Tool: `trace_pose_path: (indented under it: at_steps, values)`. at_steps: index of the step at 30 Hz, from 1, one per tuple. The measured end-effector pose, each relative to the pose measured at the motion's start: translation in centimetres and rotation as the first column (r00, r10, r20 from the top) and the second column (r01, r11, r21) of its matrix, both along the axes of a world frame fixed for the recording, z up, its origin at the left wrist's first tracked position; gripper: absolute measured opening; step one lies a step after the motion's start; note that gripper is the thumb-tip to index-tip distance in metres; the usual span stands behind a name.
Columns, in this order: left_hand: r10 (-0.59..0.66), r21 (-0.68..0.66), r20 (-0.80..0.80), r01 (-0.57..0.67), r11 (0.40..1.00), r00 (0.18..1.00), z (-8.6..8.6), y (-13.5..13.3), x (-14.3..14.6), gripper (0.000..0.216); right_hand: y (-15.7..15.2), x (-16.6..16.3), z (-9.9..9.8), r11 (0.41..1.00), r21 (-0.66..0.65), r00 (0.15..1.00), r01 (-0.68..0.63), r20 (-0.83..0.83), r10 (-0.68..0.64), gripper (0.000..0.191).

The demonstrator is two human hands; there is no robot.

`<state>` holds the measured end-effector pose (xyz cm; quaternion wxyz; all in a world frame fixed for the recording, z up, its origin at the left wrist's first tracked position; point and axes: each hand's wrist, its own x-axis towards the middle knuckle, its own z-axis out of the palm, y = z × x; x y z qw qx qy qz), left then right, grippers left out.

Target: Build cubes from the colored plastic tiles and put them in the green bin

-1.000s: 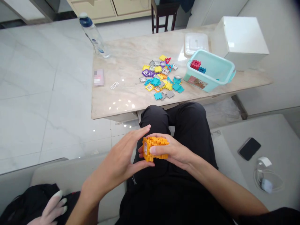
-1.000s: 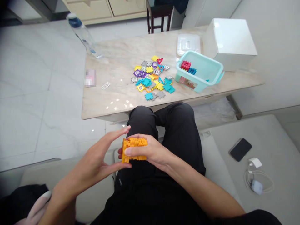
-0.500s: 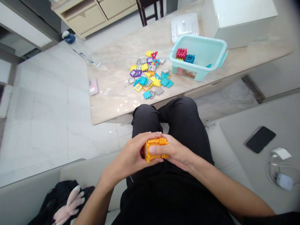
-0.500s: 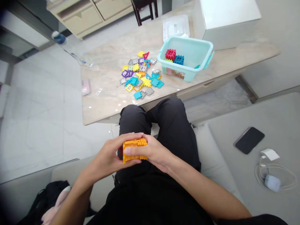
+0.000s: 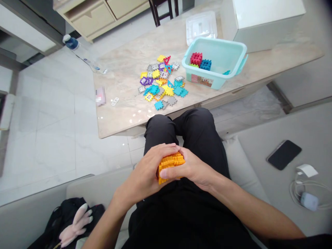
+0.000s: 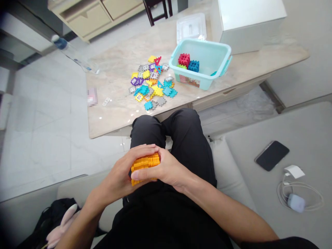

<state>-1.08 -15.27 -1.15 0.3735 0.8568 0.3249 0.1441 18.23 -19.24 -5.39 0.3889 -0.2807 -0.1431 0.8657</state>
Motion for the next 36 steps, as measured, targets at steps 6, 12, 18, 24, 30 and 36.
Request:
trace_pose_path:
  at_steps: [6, 12, 18, 24, 30, 36]
  values:
    - [0.054, 0.043, 0.178, -0.062, 0.997, 0.983, -0.8, -0.4, -1.2, 0.059, 0.5, -1.4, 0.5, 0.996, -0.030, 0.996, -0.084, -0.032, 0.083, 0.049]
    - [0.131, 0.031, 0.201, -0.140, 0.990, 0.971, -1.1, -0.9, -4.3, 0.060, 0.8, -4.0, 1.5, 0.972, -0.227, 0.998, -0.060, -0.037, 0.053, 0.044]
    - [0.200, -0.041, 0.259, -0.196, 0.980, 0.945, -2.2, -1.2, -7.8, 0.058, 1.0, -6.4, 1.4, 0.963, -0.256, 0.993, -0.085, -0.098, 0.062, 0.045]
    - [0.205, -0.022, 0.304, -0.208, 0.978, 0.931, -3.5, -1.6, -10.5, 0.061, 0.9, -10.3, 1.2, 0.970, -0.231, 0.996, -0.076, 0.016, 0.082, 0.048]
    - [0.173, -0.039, 0.255, -0.169, 0.985, 0.951, -4.8, -1.6, -12.5, 0.052, 1.9, -13.2, 0.5, 0.926, -0.375, 0.991, -0.034, 0.106, 0.080, 0.052]
    - [0.192, 0.001, 0.303, -0.202, 0.979, 0.933, -5.2, -1.3, -13.7, 0.053, 2.9, -14.6, 0.4, 0.913, -0.401, 0.995, -0.067, 0.035, 0.089, 0.053]
